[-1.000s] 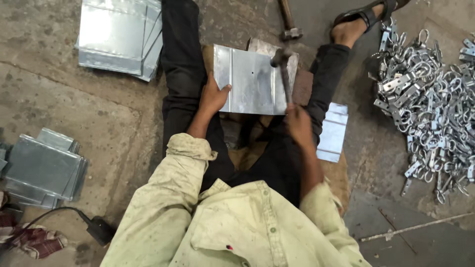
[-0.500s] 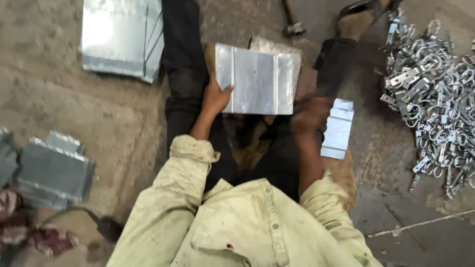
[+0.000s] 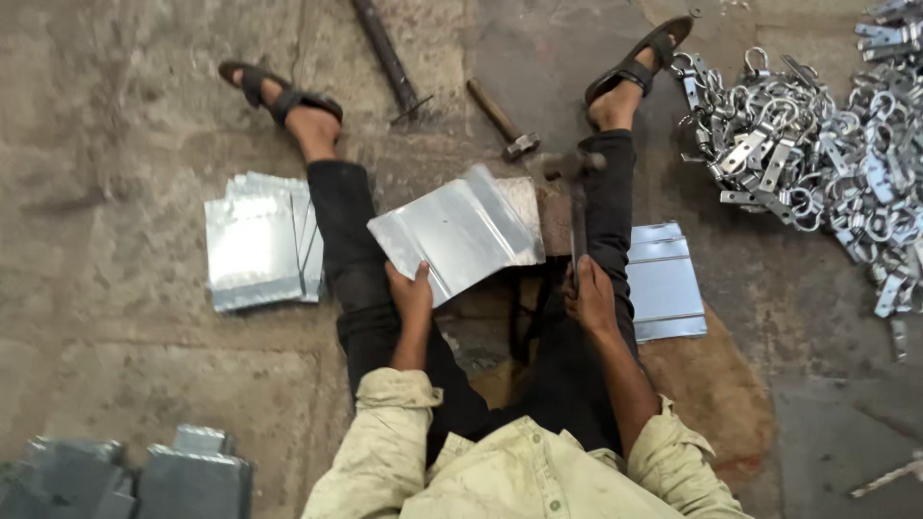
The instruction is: The person sits on the floor and uses a hammer to bend the edges of metal sheets against a metal block.
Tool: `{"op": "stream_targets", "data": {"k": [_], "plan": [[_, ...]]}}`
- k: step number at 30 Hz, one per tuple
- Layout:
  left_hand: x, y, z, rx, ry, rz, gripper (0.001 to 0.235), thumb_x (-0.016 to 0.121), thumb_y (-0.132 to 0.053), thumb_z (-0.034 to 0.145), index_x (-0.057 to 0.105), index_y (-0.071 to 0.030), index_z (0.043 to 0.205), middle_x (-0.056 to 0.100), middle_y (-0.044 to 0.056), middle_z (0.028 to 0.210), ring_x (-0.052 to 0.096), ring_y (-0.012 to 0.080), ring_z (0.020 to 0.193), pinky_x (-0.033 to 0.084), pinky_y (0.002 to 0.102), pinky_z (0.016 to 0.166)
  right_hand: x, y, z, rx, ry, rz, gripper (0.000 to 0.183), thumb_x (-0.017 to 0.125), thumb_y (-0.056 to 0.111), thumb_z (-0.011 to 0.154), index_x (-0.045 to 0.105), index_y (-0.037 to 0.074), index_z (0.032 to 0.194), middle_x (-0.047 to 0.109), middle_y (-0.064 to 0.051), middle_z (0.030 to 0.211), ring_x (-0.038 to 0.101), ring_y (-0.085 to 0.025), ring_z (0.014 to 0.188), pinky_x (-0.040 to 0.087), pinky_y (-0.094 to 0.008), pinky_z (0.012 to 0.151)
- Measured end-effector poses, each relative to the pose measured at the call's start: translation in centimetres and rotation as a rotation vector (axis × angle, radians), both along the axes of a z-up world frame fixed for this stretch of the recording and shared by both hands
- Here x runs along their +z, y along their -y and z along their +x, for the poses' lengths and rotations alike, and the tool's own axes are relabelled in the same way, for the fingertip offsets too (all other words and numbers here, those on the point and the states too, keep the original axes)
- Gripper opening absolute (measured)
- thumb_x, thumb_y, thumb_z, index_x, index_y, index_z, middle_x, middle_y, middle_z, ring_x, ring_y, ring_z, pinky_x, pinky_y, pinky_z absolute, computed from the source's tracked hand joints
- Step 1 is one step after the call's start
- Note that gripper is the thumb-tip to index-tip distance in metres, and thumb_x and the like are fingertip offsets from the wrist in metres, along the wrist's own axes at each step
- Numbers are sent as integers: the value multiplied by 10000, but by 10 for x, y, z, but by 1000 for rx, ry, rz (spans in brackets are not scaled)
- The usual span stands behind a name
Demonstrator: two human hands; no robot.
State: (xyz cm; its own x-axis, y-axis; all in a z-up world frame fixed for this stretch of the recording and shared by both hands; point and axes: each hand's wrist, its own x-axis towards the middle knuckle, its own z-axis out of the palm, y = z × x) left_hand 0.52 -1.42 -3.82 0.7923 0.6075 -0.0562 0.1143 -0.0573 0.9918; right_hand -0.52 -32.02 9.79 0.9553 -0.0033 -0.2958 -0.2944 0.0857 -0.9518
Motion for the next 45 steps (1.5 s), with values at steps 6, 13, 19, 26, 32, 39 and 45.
{"op": "stream_targets", "data": {"k": [6, 13, 19, 26, 32, 39, 45], "plan": [[11, 59, -48, -391, -217, 25, 356, 730, -133, 911, 584, 60, 1172, 675, 279, 1053, 654, 351, 962, 546, 423, 860, -72, 23, -6, -135, -262, 118, 417, 421, 541, 1058, 507, 148, 948, 433, 13, 625, 341, -77, 432, 275, -249, 394], [72, 24, -18, -44, -227, 365, 385, 746, -332, 908, 620, 9, 1033, 741, 180, 910, 734, 354, 839, 561, 445, 783, -121, 36, -1, -87, -240, 74, 440, 466, 565, 1040, 515, 138, 949, 436, 23, 623, 367, -83, 455, 311, -256, 409], [66, 8, 93, -46, -238, 435, 646, 880, -401, 783, 623, 14, 1205, 656, 244, 1207, 638, 442, 1115, 500, 479, 924, -129, 27, 10, 4, -241, -219, 507, 456, 567, 1027, 568, 83, 923, 513, -24, 613, 481, -147, 464, 397, -317, 415], [8, 14, 117, 379, -234, -32, 660, 738, -249, 872, 474, -25, 1434, 585, 216, 1374, 616, 403, 1204, 485, 472, 966, -128, 26, 5, 9, -177, -242, 519, 443, 555, 1033, 594, 71, 922, 530, -30, 613, 504, -143, 459, 419, -329, 428], [-52, 12, 40, 233, -198, 374, 624, 891, -174, 861, 546, 41, 1334, 584, 255, 1292, 584, 392, 1185, 458, 436, 1014, -109, 27, 9, 7, -278, -91, 466, 441, 510, 1069, 534, 80, 914, 458, -16, 622, 403, -119, 461, 325, -316, 415], [-19, -26, 15, 236, 11, 114, 693, 825, -236, 891, 457, 23, 1417, 596, 223, 1309, 612, 335, 1135, 481, 439, 1003, -99, 21, 7, 2, -219, -135, 427, 462, 467, 1070, 574, 71, 956, 484, -27, 615, 444, -142, 457, 357, -319, 415], [9, -53, 75, -245, -244, 334, 694, 847, -334, 855, 533, -2, 1376, 698, 256, 1257, 685, 378, 1147, 518, 435, 964, -88, 12, 2, 51, 16, -453, 378, 494, 428, 1021, 550, 77, 1149, 589, -65, 634, 595, -188, 487, 473, -356, 467]]}}
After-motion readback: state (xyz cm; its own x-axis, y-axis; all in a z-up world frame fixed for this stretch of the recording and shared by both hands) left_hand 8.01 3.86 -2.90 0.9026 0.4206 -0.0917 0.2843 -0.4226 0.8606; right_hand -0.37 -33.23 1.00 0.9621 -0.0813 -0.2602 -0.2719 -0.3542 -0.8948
